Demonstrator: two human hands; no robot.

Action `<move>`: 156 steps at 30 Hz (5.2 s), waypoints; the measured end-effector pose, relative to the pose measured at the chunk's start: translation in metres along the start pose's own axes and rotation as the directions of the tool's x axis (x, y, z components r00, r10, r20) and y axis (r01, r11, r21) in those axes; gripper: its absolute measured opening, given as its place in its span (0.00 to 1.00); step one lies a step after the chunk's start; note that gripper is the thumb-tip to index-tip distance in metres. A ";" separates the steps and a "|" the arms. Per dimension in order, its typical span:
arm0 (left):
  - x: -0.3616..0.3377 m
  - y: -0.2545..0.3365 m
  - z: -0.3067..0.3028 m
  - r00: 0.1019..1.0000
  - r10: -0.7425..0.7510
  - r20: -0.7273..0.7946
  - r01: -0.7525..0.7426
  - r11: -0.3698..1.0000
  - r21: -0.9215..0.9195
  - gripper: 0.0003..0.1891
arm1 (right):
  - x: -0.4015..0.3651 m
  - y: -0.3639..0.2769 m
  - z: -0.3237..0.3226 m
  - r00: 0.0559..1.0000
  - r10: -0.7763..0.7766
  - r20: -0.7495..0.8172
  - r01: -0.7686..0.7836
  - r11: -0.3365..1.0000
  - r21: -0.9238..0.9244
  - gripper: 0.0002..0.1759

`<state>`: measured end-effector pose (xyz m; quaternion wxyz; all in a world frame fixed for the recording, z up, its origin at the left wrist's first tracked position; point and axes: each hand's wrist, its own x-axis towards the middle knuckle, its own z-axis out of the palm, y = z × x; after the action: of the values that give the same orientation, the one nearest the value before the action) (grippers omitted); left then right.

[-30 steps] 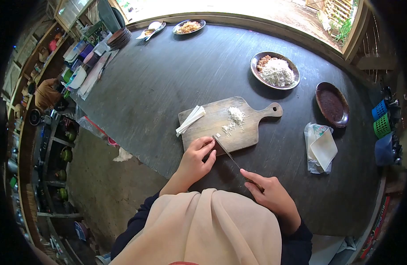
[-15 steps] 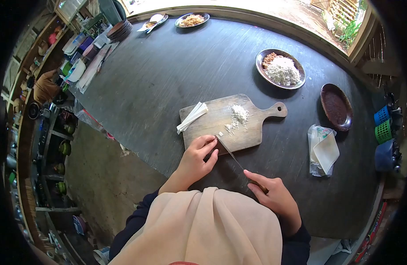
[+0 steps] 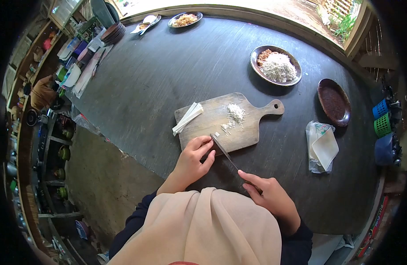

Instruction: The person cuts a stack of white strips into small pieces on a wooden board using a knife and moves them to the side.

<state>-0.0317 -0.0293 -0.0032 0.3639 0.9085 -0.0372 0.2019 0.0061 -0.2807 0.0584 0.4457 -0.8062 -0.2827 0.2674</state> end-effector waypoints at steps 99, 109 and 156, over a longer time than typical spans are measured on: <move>0.001 -0.005 0.004 0.996 0.006 -0.087 -0.010 0.999 -0.051 0.09 | -0.005 0.006 -0.011 0.997 0.074 -0.001 -0.074 0.997 0.037 0.20; 0.001 -0.004 0.003 0.997 0.002 -0.073 -0.005 0.999 -0.042 0.09 | -0.010 0.001 -0.009 1.000 0.020 0.025 -0.020 1.000 0.009 0.21; 0.002 -0.001 0.001 0.993 -0.043 -0.112 0.030 0.993 -0.110 0.12 | -0.004 0.004 -0.008 1.000 0.003 -0.022 -0.003 1.000 0.015 0.20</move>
<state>-0.0297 -0.0286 -0.0038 0.4178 0.8750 -0.0106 0.2443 0.0095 -0.2898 0.0597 0.4544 -0.8061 -0.2746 0.2613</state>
